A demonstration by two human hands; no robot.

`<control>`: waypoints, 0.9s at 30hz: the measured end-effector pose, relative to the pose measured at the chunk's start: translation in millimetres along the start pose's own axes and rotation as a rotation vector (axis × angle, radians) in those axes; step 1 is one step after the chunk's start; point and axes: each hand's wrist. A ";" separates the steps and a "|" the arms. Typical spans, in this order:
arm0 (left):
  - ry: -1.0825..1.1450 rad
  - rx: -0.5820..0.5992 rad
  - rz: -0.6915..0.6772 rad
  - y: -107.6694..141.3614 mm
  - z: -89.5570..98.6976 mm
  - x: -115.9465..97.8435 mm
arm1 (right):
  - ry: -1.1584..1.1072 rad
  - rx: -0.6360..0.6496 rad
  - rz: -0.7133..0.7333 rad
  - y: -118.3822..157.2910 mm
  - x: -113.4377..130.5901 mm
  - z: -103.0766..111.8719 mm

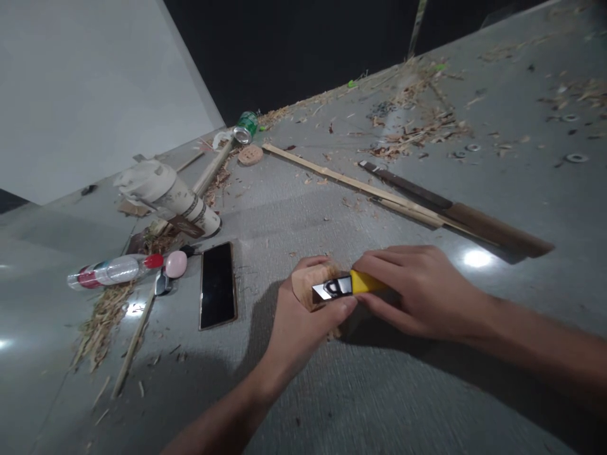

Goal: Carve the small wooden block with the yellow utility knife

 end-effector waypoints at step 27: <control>0.019 -0.016 -0.034 -0.7 -2.3 0.6 | -0.004 -0.042 0.011 0.2 2.3 -0.1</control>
Point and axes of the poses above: each hand's wrist, its own y-axis away from the middle knuckle, its own z-axis out of the back of the hand, x = y × z, and after that the axes turned 13 degrees about x, right-handed
